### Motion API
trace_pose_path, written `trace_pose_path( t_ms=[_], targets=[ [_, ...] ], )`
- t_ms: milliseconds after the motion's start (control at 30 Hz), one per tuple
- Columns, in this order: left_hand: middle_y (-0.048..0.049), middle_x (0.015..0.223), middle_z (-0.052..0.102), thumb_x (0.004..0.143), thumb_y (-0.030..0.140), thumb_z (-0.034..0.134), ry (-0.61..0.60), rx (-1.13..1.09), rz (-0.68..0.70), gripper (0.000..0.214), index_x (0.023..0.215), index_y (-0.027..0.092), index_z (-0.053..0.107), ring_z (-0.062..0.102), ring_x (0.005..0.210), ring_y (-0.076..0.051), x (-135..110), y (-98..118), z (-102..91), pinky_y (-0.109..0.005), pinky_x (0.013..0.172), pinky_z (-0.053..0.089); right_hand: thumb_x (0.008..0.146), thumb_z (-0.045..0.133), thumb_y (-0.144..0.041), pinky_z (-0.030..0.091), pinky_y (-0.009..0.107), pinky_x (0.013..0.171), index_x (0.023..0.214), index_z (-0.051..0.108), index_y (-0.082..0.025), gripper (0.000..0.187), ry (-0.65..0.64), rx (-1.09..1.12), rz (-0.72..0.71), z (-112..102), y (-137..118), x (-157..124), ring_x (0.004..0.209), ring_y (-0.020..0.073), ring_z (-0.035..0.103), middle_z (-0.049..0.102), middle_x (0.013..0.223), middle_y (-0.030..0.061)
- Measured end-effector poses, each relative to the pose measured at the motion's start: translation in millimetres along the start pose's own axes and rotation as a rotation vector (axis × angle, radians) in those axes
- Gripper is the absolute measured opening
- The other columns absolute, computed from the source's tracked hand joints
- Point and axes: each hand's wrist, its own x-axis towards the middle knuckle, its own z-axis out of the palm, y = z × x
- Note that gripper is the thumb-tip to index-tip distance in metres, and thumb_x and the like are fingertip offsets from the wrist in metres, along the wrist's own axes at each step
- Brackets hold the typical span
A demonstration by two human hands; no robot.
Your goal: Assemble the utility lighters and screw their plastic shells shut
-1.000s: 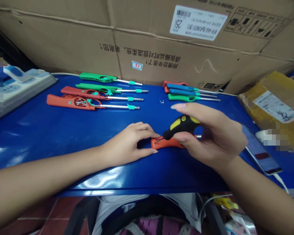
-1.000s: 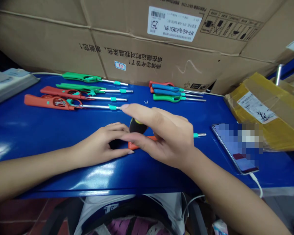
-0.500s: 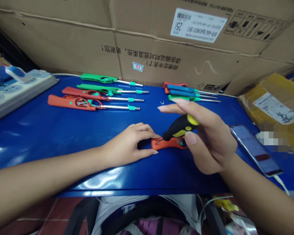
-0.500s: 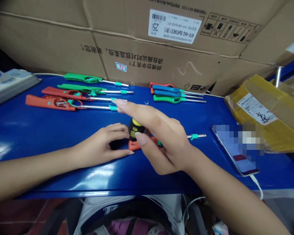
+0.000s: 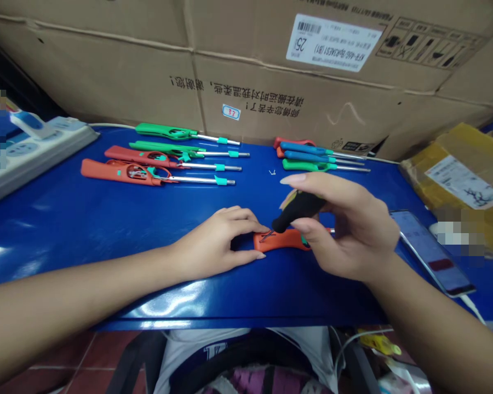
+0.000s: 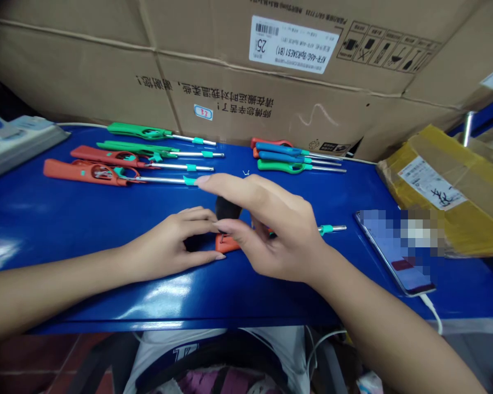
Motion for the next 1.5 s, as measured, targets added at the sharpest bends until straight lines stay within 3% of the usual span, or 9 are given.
trace_pose_path(
  t_ms=[100,267,433,600,767,1000,1133,1367,1500],
  targets=[
    [-0.0042,0.106,0.069,0.088,0.027,0.076,-0.01,-0.002,-0.003,0.028,0.115,0.018,0.07,0.064,0.1,-0.02,0,0,-0.3,-0.033,0.091,0.047,0.092,0.07,-0.023,0.065,0.031,0.07,0.138,0.057,-0.032,0.049,0.034,-0.048,-0.026,-1,0,2,0.093,0.0207,0.074,0.075,0.12,0.0006],
    [-0.0041,0.106,0.069,0.088,0.026,0.076,0.003,-0.001,0.01,0.028,0.115,0.018,0.07,0.064,0.101,-0.02,1,-1,-0.1,-0.034,0.092,0.047,0.103,0.048,-0.024,0.064,0.039,0.08,0.141,0.054,-0.028,0.039,-0.071,0.082,0.052,-3,-1,2,0.1,0.0218,0.073,0.071,0.127,0.0051],
    [-0.0041,0.106,0.069,0.089,0.026,0.076,-0.008,-0.011,0.005,0.025,0.112,0.018,0.072,0.064,0.101,-0.019,1,-1,0.4,-0.034,0.092,0.047,0.094,0.069,-0.028,0.062,0.034,0.077,0.126,0.065,-0.029,0.033,0.033,-0.014,-0.087,-4,-2,6,0.082,0.0187,0.071,0.077,0.105,0.0],
    [-0.0039,0.107,0.068,0.088,0.026,0.077,-0.001,-0.006,0.003,0.028,0.114,0.018,0.07,0.063,0.103,-0.019,0,-2,0.5,-0.034,0.094,0.047,0.099,0.048,-0.019,0.059,0.043,0.094,0.135,0.06,-0.024,0.037,-0.041,0.026,-0.043,-8,-5,7,0.112,0.025,0.069,0.072,0.125,0.0061],
    [-0.0043,0.108,0.068,0.089,0.026,0.076,-0.017,-0.006,-0.002,0.026,0.113,0.019,0.071,0.063,0.103,-0.02,0,-1,-0.3,-0.035,0.093,0.047,0.09,0.072,-0.024,0.059,0.031,0.073,0.114,0.068,-0.027,0.024,0.066,-0.043,-0.066,-8,-6,8,0.078,0.0184,0.068,0.073,0.084,0.0002],
    [-0.0054,0.11,0.07,0.088,0.027,0.077,-0.005,-0.002,0.009,0.03,0.117,0.019,0.071,0.064,0.105,-0.021,0,-1,1.3,-0.037,0.096,0.047,0.103,0.046,-0.023,0.062,0.036,0.086,0.145,0.049,-0.026,0.043,-0.16,-0.044,-0.012,-11,-8,6,0.103,0.02,0.072,0.071,0.124,0.0048],
    [-0.0042,0.108,0.069,0.088,0.027,0.077,-0.007,-0.008,0.001,0.026,0.113,0.02,0.071,0.064,0.102,-0.02,1,-2,1.3,-0.035,0.092,0.048,0.094,0.068,-0.025,0.061,0.025,0.075,0.13,0.06,-0.025,0.036,-0.064,-0.146,-0.056,-10,-8,7,0.084,0.0152,0.074,0.077,0.104,0.0008],
    [-0.0047,0.108,0.07,0.089,0.03,0.076,0.009,-0.013,0.01,0.029,0.115,0.019,0.07,0.065,0.103,-0.02,1,0,0.5,-0.035,0.093,0.048,0.1,0.055,-0.022,0.062,0.03,0.075,0.137,0.057,-0.027,0.038,-0.097,0.244,0.188,-6,-7,4,0.095,0.0174,0.072,0.072,0.122,0.0045],
    [-0.0046,0.107,0.07,0.088,0.028,0.076,-0.008,-0.021,-0.004,0.028,0.115,0.02,0.071,0.064,0.101,-0.02,1,0,-0.5,-0.035,0.093,0.049,0.087,0.077,-0.027,0.058,0.03,0.068,0.114,0.067,-0.026,0.029,0.089,0.13,0.07,-1,-3,5,0.081,0.0166,0.067,0.074,0.102,0.0013]
  ],
)
